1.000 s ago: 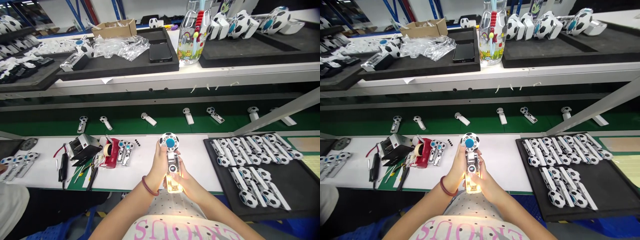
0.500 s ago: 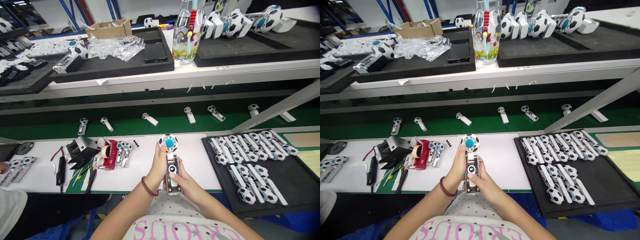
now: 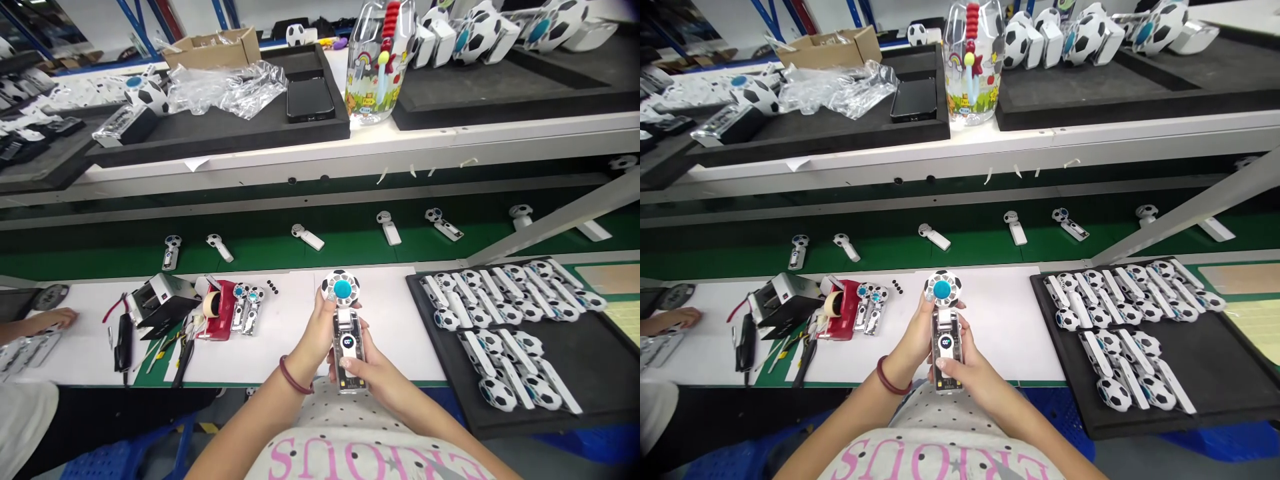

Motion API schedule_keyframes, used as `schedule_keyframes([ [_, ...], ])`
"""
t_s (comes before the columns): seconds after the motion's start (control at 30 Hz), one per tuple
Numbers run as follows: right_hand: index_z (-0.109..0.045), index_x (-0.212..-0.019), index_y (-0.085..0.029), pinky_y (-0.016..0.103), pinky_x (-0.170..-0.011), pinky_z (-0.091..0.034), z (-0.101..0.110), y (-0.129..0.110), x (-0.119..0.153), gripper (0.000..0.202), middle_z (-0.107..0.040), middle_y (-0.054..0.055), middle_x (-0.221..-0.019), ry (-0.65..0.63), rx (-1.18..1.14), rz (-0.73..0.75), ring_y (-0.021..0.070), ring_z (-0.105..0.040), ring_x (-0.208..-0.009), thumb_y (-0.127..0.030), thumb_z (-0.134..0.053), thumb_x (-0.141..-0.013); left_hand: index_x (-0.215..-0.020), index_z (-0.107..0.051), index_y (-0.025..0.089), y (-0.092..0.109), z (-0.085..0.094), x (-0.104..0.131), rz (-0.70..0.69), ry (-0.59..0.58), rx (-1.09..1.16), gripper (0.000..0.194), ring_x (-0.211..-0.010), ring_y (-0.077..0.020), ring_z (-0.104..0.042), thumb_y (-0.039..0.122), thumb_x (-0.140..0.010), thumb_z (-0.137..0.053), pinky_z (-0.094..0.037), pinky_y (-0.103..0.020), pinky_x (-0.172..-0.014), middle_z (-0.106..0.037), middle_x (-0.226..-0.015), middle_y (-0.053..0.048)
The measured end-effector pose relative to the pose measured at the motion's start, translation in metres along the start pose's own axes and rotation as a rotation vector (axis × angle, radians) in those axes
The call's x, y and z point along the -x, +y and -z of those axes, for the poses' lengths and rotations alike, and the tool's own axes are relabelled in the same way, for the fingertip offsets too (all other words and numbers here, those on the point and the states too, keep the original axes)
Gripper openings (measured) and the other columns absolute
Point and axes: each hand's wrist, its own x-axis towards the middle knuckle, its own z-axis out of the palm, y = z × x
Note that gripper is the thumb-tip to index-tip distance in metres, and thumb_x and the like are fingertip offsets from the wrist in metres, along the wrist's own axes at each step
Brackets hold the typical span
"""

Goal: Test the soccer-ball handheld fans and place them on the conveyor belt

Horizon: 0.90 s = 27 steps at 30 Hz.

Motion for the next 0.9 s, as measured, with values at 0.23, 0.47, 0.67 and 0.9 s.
schedule_keyframes([
  [0.23,-0.025,-0.122,-0.023,0.036,-0.075,-0.045,0.007,0.001,-0.005,0.061,-0.058,0.005,-0.094,-0.006,-0.037,-0.007,0.0178,-0.061,-0.081,-0.031,-0.065,-0.077,-0.12,-0.033,0.021,-0.002,0.02,-0.009,-0.039,-0.198,0.011,0.05,-0.09,-0.0275,-0.065,0.055,-0.085,-0.041,-0.045,-0.019,-0.041,-0.064,-0.102,-0.013],
  [0.47,-0.025,-0.121,-0.021,0.035,-0.073,-0.044,0.016,0.003,-0.012,0.058,-0.058,0.006,-0.095,-0.031,-0.05,-0.014,0.0175,-0.06,-0.08,-0.029,-0.064,-0.079,-0.121,-0.03,0.023,-0.001,0.019,-0.016,-0.002,-0.207,-0.007,0.045,-0.092,-0.0274,-0.064,0.049,-0.086,-0.044,-0.04,-0.015,-0.036,-0.062,-0.106,-0.013],
  [0.67,-0.018,-0.126,-0.025,0.035,-0.072,-0.043,0.01,-0.001,-0.012,0.063,-0.06,0.005,-0.09,-0.042,-0.071,0.003,0.0181,-0.061,-0.078,-0.028,-0.061,-0.081,-0.119,-0.032,0.021,0.006,0.017,-0.014,0.001,-0.151,0.017,0.048,-0.086,-0.0229,-0.065,0.041,-0.083,-0.056,-0.052,-0.029,-0.065,-0.064,-0.095,-0.008],
  [0.9,-0.017,-0.128,-0.023,0.035,-0.069,-0.043,0.008,0.003,-0.004,0.067,-0.059,0.004,-0.088,-0.085,-0.093,0.022,0.0174,-0.061,-0.073,-0.027,-0.063,-0.079,-0.121,-0.028,0.021,0.003,0.016,-0.003,-0.016,-0.174,0.01,0.049,-0.088,-0.0231,-0.064,0.039,-0.084,-0.054,-0.053,-0.03,-0.067,-0.062,-0.1,-0.01],
])
